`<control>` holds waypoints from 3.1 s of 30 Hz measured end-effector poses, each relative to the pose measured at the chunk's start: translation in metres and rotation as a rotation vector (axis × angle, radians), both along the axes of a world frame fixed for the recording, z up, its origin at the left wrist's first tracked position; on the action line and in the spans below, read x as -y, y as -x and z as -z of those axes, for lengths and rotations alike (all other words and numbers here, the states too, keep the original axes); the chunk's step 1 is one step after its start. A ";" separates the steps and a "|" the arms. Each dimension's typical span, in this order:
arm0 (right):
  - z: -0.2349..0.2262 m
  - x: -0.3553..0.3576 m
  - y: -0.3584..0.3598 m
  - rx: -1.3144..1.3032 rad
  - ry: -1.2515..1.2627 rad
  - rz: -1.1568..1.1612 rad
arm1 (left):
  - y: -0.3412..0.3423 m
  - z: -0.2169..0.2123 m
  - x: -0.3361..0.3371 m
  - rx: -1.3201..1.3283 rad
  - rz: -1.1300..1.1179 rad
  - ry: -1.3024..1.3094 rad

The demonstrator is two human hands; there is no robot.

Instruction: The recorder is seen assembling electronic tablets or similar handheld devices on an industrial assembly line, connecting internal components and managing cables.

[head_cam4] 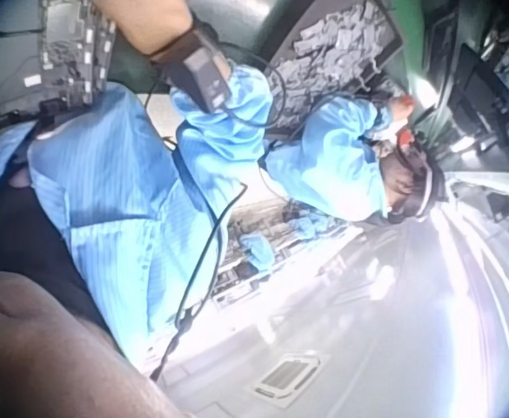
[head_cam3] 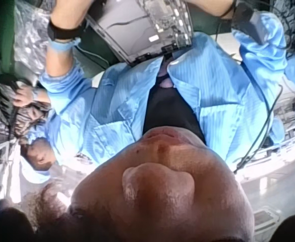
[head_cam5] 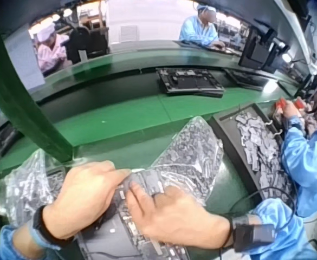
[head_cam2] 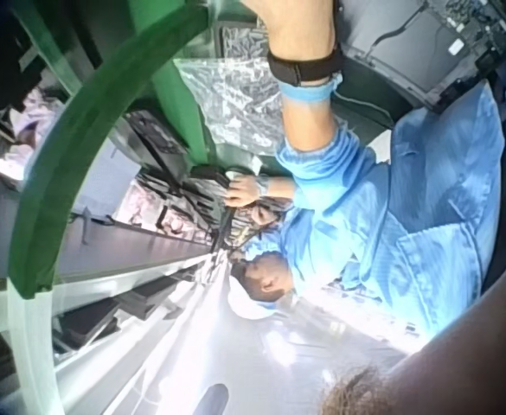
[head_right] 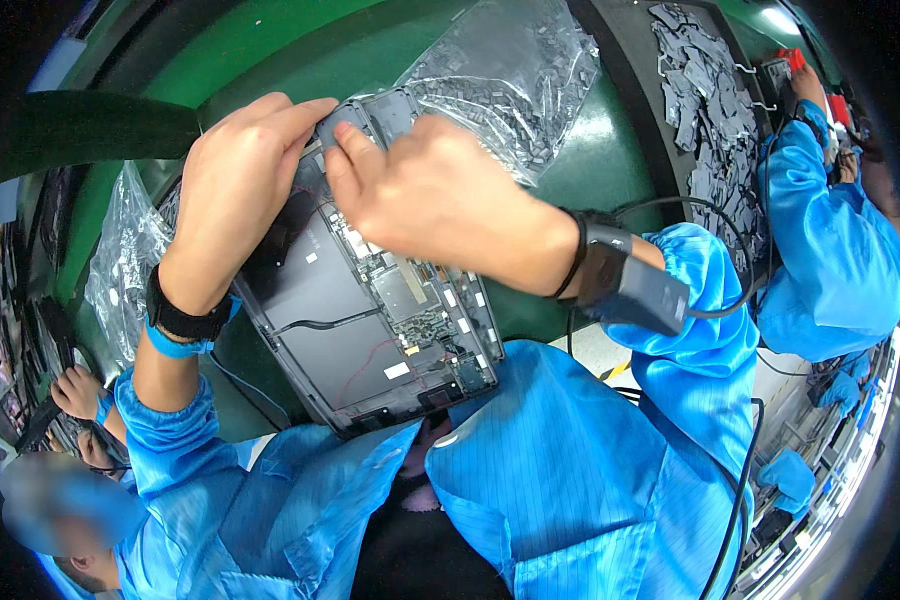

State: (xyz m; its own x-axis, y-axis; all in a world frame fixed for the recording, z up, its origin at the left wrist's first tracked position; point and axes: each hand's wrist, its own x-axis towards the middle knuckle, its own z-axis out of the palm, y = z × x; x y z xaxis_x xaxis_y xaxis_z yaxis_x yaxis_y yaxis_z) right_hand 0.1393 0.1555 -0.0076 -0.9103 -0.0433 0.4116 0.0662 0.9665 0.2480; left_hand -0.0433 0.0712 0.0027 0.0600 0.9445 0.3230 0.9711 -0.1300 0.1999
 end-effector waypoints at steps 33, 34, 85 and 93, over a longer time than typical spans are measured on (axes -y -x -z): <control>0.021 0.076 -0.089 -0.003 1.035 0.368 | -0.091 0.018 0.161 1.368 -0.579 -0.129; 0.018 0.074 -0.089 -0.017 1.021 0.361 | -0.090 0.015 0.159 1.540 -0.564 -0.167; 0.022 -0.093 -0.067 -0.137 0.631 0.331 | -0.020 0.019 0.072 0.327 -0.124 0.027; 0.036 -0.069 -0.078 -0.276 0.613 0.302 | -0.035 0.017 0.052 0.229 -0.051 0.044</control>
